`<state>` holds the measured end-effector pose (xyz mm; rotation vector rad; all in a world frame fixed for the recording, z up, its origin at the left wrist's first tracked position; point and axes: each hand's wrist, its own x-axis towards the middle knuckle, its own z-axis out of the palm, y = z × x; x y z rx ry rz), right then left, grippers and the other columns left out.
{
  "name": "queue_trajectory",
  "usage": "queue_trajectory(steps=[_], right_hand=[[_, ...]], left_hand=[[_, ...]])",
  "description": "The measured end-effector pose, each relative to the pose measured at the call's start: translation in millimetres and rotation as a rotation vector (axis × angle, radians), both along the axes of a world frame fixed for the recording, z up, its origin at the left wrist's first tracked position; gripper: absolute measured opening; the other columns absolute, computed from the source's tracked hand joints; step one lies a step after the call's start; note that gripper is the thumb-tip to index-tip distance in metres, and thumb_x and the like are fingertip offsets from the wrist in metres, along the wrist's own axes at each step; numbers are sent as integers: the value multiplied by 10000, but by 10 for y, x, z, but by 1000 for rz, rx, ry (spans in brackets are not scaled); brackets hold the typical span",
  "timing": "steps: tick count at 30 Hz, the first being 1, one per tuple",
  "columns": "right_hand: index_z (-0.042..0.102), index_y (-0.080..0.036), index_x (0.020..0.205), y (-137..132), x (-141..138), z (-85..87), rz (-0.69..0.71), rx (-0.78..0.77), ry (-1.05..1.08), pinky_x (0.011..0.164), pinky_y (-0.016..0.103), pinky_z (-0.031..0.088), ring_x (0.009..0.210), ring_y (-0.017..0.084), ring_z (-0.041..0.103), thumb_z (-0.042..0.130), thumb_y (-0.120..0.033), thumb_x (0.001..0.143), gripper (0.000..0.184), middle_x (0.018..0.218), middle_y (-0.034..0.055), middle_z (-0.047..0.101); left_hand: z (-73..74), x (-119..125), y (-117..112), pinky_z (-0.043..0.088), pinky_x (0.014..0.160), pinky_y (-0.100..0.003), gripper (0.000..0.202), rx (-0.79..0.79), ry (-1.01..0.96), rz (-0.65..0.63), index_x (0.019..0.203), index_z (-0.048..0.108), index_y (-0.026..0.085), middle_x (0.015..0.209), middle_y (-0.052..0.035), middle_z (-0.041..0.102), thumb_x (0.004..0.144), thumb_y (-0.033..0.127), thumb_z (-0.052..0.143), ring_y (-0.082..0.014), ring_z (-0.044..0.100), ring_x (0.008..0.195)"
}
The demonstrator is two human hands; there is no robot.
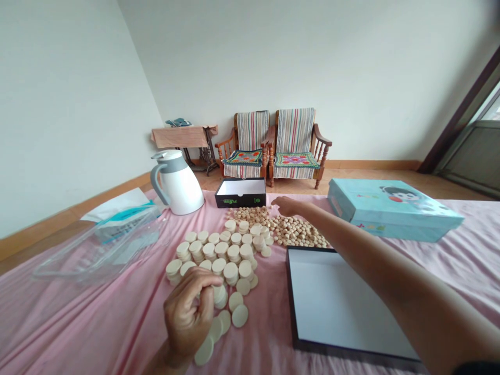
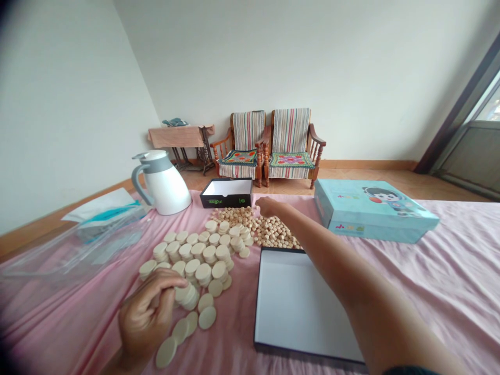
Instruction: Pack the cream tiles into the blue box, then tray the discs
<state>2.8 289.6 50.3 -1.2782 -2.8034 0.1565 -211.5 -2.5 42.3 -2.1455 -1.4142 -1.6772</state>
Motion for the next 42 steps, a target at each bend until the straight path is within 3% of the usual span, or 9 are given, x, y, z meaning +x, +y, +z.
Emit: queue_trajectory(steps=[4, 8, 10, 13, 18, 22, 28, 35, 42], right_hand=[[606, -169, 1167, 29, -129, -181, 14, -54, -56, 952, 321, 442, 1135, 241, 547, 619, -95, 760, 414, 1207, 119, 601], [557, -184, 1171, 36, -143, -184, 5, -99, -89, 867, 393, 492, 1024, 198, 572, 540, -332, 897, 312, 1202, 90, 562], [591, -159, 1110, 5, -114, -111, -9, -109, -89, 826, 386, 503, 963, 199, 593, 544, -305, 895, 264, 1130, 85, 597], [671, -126, 994, -113, -93, 41, 22, -114, -33, 829, 321, 483, 928, 210, 620, 565, -138, 830, 196, 1008, 90, 670], [637, -243, 1151, -404, -213, 203, 215, -204, 17, 859, 250, 469, 1025, 189, 598, 714, -153, 631, 533, 1174, 16, 636], [575, -242, 1234, -586, -332, 220, 298, -213, -92, 940, 355, 440, 1164, 266, 510, 759, -184, 566, 695, 1274, 77, 554], [538, -228, 1252, -727, -310, 263, 279, -143, -173, 1019, 505, 342, 1243, 318, 404, 721, -182, 617, 663, 1307, 105, 507], [555, -211, 1156, -734, -163, 234, 300, -137, -100, 1017, 469, 349, 1216, 277, 423, 676, -150, 630, 543, 1248, 85, 524], [504, -143, 1201, -772, -164, 165, 301, -192, -63, 955, 401, 421, 1157, 277, 484, 731, -202, 608, 638, 1258, 131, 515]], left_hand=[[8, 3, -15, 479, 668, -273, 242, 8, 20, 2, 764, 621, 173, 709, -10, 611, 779, -20, 475, -146, 598, 719], [11, 4, -2, 479, 669, -272, 249, 5, 32, 4, 762, 612, 173, 711, -9, 608, 779, -30, 470, -143, 594, 724], [1, -3, 8, 480, 674, -275, 247, 2, 28, -2, 765, 614, 173, 716, -10, 609, 776, -31, 474, -145, 595, 726], [-19, -14, 14, 480, 669, -275, 242, 3, 19, 4, 765, 619, 173, 713, -8, 612, 771, -25, 479, -145, 598, 717], [-29, 25, 12, 490, 646, -262, 220, -14, 22, 18, 736, 618, 174, 690, -10, 619, 776, 14, 474, -148, 606, 695], [-31, 83, 8, 486, 625, -254, 224, -41, 29, 25, 726, 619, 176, 679, -13, 623, 781, 21, 466, -145, 605, 682], [-46, 81, 30, 488, 634, -256, 219, -30, 28, 34, 718, 632, 173, 685, -14, 632, 781, 35, 475, -146, 614, 688], [-31, 65, 42, 490, 646, -263, 213, -13, 36, 24, 735, 621, 176, 689, -9, 626, 771, 20, 480, -146, 612, 689], [-17, 64, 38, 495, 640, -262, 206, -16, 25, 38, 717, 624, 178, 684, -8, 631, 767, 34, 485, -148, 617, 686]])
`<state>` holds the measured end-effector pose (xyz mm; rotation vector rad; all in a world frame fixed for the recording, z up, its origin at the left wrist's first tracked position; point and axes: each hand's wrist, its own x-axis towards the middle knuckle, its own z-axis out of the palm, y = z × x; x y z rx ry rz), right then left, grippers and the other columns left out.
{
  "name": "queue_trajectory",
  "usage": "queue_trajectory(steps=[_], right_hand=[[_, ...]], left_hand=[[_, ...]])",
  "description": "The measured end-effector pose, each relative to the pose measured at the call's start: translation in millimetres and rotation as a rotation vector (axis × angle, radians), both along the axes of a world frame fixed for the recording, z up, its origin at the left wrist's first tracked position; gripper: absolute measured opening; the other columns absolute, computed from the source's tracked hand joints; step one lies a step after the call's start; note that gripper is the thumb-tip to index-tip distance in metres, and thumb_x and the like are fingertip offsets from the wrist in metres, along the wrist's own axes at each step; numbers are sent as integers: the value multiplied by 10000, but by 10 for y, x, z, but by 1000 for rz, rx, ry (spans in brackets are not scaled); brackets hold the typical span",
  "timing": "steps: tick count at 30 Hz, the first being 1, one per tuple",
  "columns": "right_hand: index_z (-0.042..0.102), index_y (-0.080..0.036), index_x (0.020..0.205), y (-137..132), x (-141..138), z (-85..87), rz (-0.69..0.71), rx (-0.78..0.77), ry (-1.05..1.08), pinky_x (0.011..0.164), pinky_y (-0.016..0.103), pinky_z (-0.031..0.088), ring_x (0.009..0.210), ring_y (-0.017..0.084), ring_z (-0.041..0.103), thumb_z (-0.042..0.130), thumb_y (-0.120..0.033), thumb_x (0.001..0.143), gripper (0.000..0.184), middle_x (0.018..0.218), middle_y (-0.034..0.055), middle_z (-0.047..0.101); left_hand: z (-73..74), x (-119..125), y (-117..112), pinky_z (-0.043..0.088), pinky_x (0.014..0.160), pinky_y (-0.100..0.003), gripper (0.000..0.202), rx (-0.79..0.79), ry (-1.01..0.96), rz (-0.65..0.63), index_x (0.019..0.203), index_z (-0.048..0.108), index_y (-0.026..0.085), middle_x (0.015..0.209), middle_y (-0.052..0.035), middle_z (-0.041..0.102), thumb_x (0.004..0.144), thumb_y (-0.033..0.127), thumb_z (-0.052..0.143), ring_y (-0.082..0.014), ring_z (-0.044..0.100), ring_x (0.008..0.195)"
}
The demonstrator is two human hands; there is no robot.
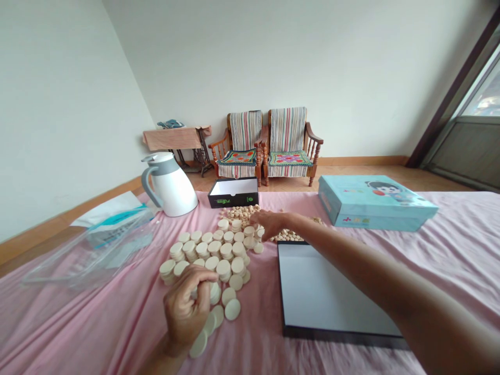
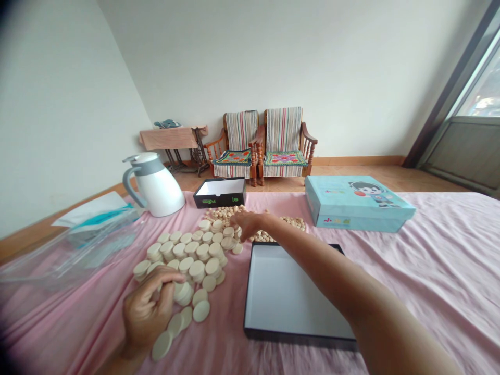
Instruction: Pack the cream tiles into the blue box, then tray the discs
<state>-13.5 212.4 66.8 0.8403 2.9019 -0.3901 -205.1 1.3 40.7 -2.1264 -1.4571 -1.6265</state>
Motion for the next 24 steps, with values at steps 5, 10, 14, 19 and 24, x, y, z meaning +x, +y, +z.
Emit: queue_trajectory(steps=[5, 10, 14, 19, 24], right_hand=[[478, -169, 1243, -62, -19, 17, -12, 17, -2, 989, 415, 401, 1187, 287, 466, 747, -225, 609, 691, 1267, 115, 521], [462, -193, 1279, -138, 22, 104, -5, 39, -9, 1051, 465, 318, 1282, 309, 369, 731, -250, 635, 701, 1363, 129, 442], [530, -194, 1207, -237, 137, 219, -57, 118, 83, 991, 459, 369, 1211, 305, 439, 658, -167, 668, 555, 1271, 134, 524], [605, -162, 1064, -450, 312, 281, -112, 178, 194, 906, 357, 416, 1064, 254, 548, 567, -98, 709, 363, 1101, 119, 626], [621, -152, 969, -893, 484, 281, -97, 173, 317, 848, 316, 432, 951, 219, 592, 529, -122, 763, 227, 977, 104, 656]], left_hand=[[5, 1, -2, 498, 642, -265, 210, -9, -10, 5, 710, 628, 179, 681, -13, 634, 772, 41, 481, -150, 618, 686], [10, 0, -2, 499, 635, -262, 210, -11, -22, 17, 689, 636, 178, 667, -15, 638, 773, 62, 483, -153, 623, 672], [-8, -10, 3, 494, 646, -266, 204, -13, -19, 15, 708, 638, 174, 679, -15, 640, 768, 53, 485, -154, 621, 684], [-52, -13, 14, 492, 658, -268, 208, -32, -2, 41, 707, 632, 171, 682, -16, 640, 774, 68, 464, -150, 615, 691], [-61, 1, 30, 501, 760, -293, 214, -101, 49, 135, 828, 648, 168, 808, -35, 681, 803, 98, 447, -173, 638, 811]])
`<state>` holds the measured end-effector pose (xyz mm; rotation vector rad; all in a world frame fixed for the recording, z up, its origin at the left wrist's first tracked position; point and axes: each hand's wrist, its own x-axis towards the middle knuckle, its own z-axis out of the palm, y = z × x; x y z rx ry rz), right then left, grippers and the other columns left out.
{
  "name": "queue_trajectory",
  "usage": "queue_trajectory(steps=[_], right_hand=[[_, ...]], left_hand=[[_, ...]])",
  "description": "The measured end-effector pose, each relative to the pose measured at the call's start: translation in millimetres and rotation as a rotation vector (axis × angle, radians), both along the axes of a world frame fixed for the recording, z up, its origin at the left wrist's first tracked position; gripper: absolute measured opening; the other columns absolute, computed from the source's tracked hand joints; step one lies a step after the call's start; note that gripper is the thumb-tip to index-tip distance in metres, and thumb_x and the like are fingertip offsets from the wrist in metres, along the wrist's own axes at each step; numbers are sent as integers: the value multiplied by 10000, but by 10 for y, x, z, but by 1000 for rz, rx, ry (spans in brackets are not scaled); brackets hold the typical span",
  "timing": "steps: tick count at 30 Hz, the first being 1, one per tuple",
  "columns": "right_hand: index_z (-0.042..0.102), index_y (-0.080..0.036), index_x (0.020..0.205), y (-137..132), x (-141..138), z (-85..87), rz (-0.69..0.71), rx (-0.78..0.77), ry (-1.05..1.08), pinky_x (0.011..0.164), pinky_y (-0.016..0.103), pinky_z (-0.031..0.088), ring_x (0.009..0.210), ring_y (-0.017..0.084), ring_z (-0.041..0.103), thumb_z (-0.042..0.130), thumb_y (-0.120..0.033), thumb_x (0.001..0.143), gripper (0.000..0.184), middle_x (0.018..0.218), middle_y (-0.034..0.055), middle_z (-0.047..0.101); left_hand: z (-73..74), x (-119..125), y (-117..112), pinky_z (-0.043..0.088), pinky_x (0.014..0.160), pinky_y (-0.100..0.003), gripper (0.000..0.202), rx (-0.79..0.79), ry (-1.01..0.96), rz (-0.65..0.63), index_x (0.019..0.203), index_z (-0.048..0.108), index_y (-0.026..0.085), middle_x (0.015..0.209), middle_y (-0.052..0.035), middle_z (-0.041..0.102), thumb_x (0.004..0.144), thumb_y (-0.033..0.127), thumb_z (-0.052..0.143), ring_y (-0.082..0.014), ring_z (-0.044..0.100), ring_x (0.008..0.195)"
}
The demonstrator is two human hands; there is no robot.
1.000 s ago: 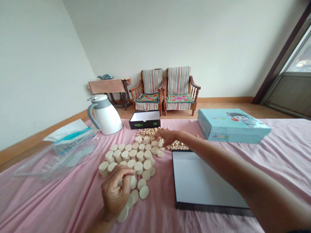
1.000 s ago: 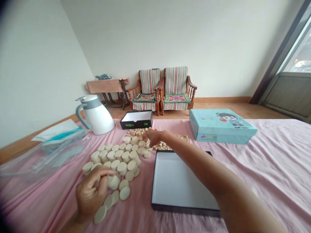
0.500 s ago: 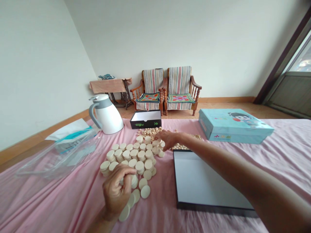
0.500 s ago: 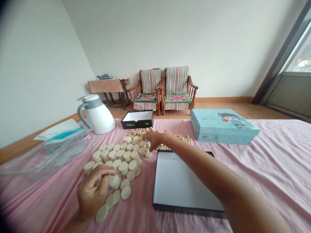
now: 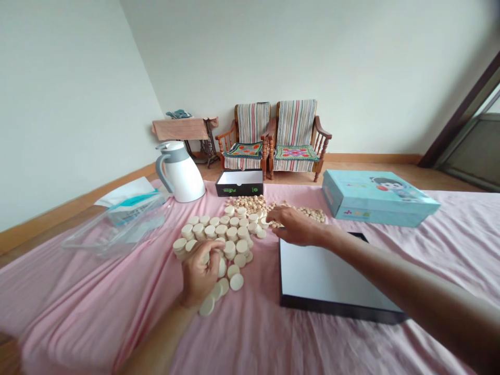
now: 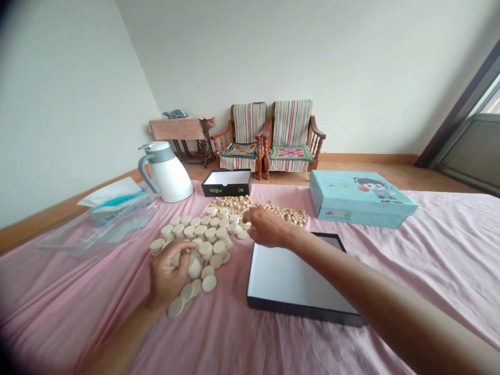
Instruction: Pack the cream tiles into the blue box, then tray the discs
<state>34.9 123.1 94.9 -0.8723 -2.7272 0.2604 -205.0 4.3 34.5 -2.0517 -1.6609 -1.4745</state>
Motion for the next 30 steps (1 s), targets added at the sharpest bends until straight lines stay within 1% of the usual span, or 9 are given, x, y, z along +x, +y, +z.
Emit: queue_trajectory(steps=[3, 6, 9, 12, 17, 20, 22, 27, 30], right_hand=[[620, -169, 958, -316, 133, 2, -24, -5, 34, 829, 320, 441, 940, 219, 594, 526, -130, 778, 206, 979, 98, 646], [613, -185, 969, -546, 302, -39, -57, -17, 117, 832, 323, 444, 931, 211, 597, 528, -140, 795, 198, 968, 81, 646], [600, -198, 961, -663, 476, -125, -119, -14, 241, 808, 315, 454, 899, 197, 604, 516, -153, 812, 177, 945, 65, 649], [592, -206, 935, -740, 609, -189, -184, 3, 310, 765, 305, 467, 864, 191, 613, 508, -155, 810, 160, 926, 57, 653], [587, -214, 949, -930, 702, -189, -232, 19, 353, 760, 307, 483, 855, 189, 623, 485, -173, 827, 164, 940, 54, 661], [588, -218, 965, -1040, 705, -189, -206, 5, 366, 768, 306, 487, 885, 188, 622, 470, -186, 846, 171, 968, 61, 660], [591, -220, 971, -1084, 696, -202, -185, -1, 377, 777, 308, 489, 899, 187, 621, 463, -193, 855, 175, 986, 66, 658], [607, -200, 975, -1104, 677, -249, -175, 6, 423, 748, 300, 491, 853, 179, 626, 453, -219, 869, 188, 972, 71, 665], [621, -203, 965, -1095, 681, -266, -229, -10, 447, 695, 272, 486, 787, 157, 625, 456, -230, 868, 194, 948, 51, 669]], left_hand=[[81, 12, 5, 482, 867, -335, 246, -64, 58, -9, 958, 648, 171, 953, -53, 680, 819, 115, 452, -194, 621, 949], [209, -17, -6, 453, 919, -359, 241, -112, 133, -32, 987, 653, 185, 1017, -59, 659, 826, 143, 479, -203, 590, 1012], [307, -100, -55, 467, 865, -338, 207, -206, 187, -27, 947, 664, 185, 976, -56, 662, 823, 169, 499, -199, 601, 963], [338, -174, -178, 478, 782, -299, 170, -257, 187, -39, 897, 661, 186, 907, -44, 670, 825, 175, 507, -181, 620, 877], [297, -187, -536, 456, 621, -232, 113, -420, 208, -126, 850, 647, 192, 813, -23, 649, 837, 217, 537, -139, 606, 705], [223, -167, -738, 432, 590, -227, 55, -530, 242, -85, 795, 614, 188, 783, -9, 625, 775, 239, 618, -137, 586, 665], [154, -153, -830, 415, 578, -228, 102, -585, 260, -38, 780, 592, 188, 789, -3, 610, 722, 237, 660, -147, 580, 675], [55, -131, -905, 404, 608, -238, 23, -693, 237, 70, 757, 577, 187, 766, 1, 568, 742, 198, 590, -154, 568, 699], [89, -118, -867, 421, 644, -251, 66, -644, 187, 85, 816, 592, 187, 796, -7, 588, 751, 186, 580, -153, 569, 709]])
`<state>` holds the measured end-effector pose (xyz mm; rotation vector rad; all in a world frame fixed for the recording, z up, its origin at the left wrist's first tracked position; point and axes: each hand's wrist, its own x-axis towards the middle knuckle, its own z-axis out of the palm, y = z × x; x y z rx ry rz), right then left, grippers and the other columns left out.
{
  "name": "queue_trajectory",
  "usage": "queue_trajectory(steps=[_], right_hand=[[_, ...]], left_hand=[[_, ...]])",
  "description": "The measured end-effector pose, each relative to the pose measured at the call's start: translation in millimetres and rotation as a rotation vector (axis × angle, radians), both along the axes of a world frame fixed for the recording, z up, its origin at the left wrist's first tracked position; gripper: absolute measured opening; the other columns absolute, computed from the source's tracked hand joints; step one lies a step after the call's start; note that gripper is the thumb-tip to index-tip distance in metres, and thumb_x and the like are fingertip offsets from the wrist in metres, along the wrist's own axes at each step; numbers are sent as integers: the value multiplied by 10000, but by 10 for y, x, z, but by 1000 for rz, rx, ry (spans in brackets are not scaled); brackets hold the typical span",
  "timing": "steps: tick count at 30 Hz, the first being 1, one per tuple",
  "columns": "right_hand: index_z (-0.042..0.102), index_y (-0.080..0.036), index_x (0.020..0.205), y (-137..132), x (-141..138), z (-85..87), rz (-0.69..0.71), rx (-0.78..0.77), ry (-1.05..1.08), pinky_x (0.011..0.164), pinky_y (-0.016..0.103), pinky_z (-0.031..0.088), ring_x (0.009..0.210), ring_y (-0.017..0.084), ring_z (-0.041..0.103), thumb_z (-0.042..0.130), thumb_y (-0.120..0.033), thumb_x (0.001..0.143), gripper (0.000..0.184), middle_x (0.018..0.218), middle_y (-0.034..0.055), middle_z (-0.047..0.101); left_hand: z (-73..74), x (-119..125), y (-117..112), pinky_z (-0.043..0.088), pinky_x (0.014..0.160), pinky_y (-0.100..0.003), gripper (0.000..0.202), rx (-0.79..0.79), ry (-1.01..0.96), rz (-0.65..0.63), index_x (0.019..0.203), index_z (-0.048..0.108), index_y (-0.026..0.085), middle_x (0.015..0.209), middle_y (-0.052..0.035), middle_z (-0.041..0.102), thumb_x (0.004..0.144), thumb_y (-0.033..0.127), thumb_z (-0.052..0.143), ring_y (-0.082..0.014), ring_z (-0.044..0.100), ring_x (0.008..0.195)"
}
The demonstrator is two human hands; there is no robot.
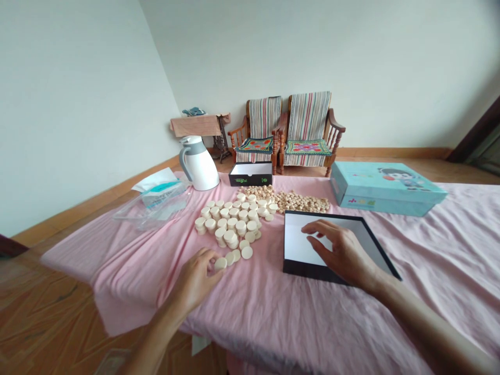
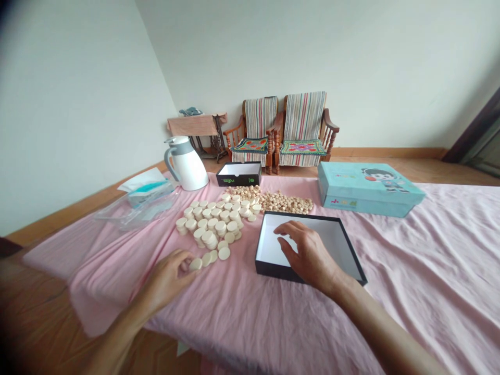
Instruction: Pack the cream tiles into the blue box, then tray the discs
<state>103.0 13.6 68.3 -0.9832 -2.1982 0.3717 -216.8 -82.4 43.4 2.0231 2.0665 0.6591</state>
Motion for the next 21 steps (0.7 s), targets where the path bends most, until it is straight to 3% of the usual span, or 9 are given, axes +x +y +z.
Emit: queue_trajectory(steps=[4, 9, 15, 21], right_hand=[[634, -213, 933, 7, 20, -28, -85, -39, 52, 640, 243, 473, 758, 141, 619, 459, -233, 867, 188, 921, 26, 670], [636, -214, 927, 14, 80, -57, -126, -53, 74, 619, 238, 459, 754, 138, 607, 465, -240, 873, 181, 916, 20, 667], [644, -214, 933, 9, 134, -63, -155, -73, 103, 528, 223, 428, 758, 146, 604, 476, -265, 868, 188, 928, 32, 664], [645, -220, 930, -3, 134, -80, -162, -98, 110, 495, 211, 413, 752, 140, 596, 486, -258, 866, 175, 939, 27, 664]], left_hand=[[18, 43, 107, 437, 658, -257, 126, 79, -41, -23, 881, 616, 190, 826, -14, 606, 757, 209, 603, -159, 580, 726], [-107, 45, 190, 442, 648, -240, 152, 49, -89, -90, 913, 642, 196, 830, -14, 618, 765, 191, 609, -150, 598, 728], [-189, 13, 183, 461, 673, -252, 284, 51, -118, -83, 1042, 640, 201, 932, -44, 641, 759, 231, 635, -165, 614, 774], [-150, 79, 184, 419, 595, -236, 142, 50, -71, -70, 888, 647, 191, 807, -13, 607, 752, 198, 606, -147, 577, 683]])
